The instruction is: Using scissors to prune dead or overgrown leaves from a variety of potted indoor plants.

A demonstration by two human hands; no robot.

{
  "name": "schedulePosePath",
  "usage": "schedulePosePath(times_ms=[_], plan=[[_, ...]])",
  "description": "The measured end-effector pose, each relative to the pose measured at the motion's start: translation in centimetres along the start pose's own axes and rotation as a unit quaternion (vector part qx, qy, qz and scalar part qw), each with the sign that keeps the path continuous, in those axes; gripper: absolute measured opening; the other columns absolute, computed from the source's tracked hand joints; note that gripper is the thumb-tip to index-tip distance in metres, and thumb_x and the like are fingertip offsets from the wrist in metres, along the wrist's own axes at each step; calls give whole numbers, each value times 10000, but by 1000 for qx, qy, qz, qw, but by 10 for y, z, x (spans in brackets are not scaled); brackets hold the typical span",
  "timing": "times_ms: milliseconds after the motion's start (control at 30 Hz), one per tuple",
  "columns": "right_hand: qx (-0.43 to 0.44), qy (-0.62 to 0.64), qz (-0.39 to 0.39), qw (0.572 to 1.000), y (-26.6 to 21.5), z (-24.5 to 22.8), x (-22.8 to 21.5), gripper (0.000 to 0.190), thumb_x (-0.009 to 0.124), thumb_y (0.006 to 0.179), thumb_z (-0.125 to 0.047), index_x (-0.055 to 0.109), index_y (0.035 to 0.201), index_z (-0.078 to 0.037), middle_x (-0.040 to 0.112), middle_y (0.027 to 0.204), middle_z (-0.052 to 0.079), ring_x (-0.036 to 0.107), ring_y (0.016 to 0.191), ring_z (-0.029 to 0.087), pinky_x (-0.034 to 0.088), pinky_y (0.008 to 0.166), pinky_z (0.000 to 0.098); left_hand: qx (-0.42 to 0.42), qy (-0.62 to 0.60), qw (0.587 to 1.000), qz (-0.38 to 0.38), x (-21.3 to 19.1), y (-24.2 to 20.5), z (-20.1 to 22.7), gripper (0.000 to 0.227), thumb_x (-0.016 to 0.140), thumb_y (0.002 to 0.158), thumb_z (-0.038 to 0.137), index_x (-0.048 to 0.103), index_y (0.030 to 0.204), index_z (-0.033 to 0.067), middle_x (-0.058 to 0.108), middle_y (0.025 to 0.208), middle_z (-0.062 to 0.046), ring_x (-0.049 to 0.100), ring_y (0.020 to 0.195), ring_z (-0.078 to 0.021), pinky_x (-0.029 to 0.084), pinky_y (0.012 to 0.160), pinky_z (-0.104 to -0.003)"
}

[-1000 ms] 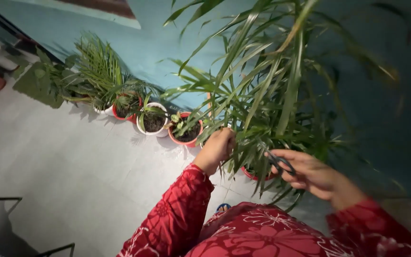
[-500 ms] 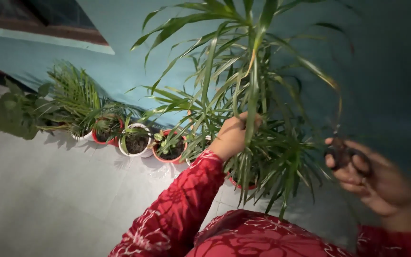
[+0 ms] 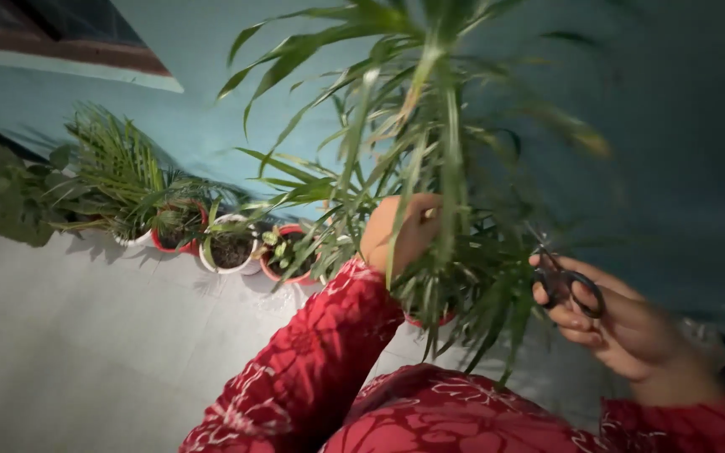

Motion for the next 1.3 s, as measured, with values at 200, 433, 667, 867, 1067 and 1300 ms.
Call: schedulePosePath(times_ms=[200, 433, 667, 867, 1067, 1300], plan=[[125, -38, -4, 991, 35, 40, 37, 624, 597, 961, -227, 436, 1513, 17, 596, 1052, 98, 449, 646, 84, 389, 477, 219, 89, 185, 963, 174, -19, -80, -21, 235, 677, 828, 41, 716, 1035, 145, 658, 852, -58, 671, 778, -290, 526, 668, -421], [239, -136, 11, 961, 81, 84, 63, 606, 600, 927, -219, 489, 1493, -32, 658, 1006, 61, 461, 636, 63, 371, 470, 215, 142, 213, 953, 160, -37, -128, -33, 270, 724, 818, 117, 676, 1084, 115, 560, 776, -37, 614, 724, -249, 488, 630, -403], [256, -173, -2, 951, 91, 96, 59, 612, 612, 930, -270, 513, 1491, -47, 670, 1011, 38, 500, 657, 47, 378, 478, 208, 151, 241, 949, 136, -45, -158, -39, 287, 699, 812, 115, 699, 1099, 110, 560, 782, -20, 614, 737, -214, 483, 615, -377], [295, -210, 21, 932, 98, 96, 71, 601, 614, 913, -255, 529, 1483, -86, 701, 997, 17, 565, 685, 39, 387, 487, 207, 174, 232, 942, 169, -47, -168, -52, 258, 706, 824, 98, 682, 1081, 97, 565, 815, -13, 603, 754, -204, 475, 625, -367], [314, -242, 6, 918, 109, 99, 79, 589, 644, 904, -227, 563, 1469, -78, 692, 947, 10, 539, 643, 31, 351, 458, 203, 182, 250, 940, 146, -48, -174, -56, 267, 698, 824, 100, 686, 1091, 113, 517, 787, -1, 592, 767, -191, 480, 632, -353], [325, -254, -16, 911, 119, 101, 81, 575, 667, 880, -194, 601, 1437, -67, 678, 865, 16, 400, 511, 41, 289, 415, 217, 171, 234, 946, 148, -48, -176, -60, 262, 693, 826, 125, 684, 1087, 122, 499, 776, 0, 584, 751, -188, 477, 625, -351]])
Point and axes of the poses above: each hand's wrist, its own y-axis towards the middle knuckle, its own x-axis out of the palm, z = x × y, the point moved 2 cm from there along y, towards the middle knuckle
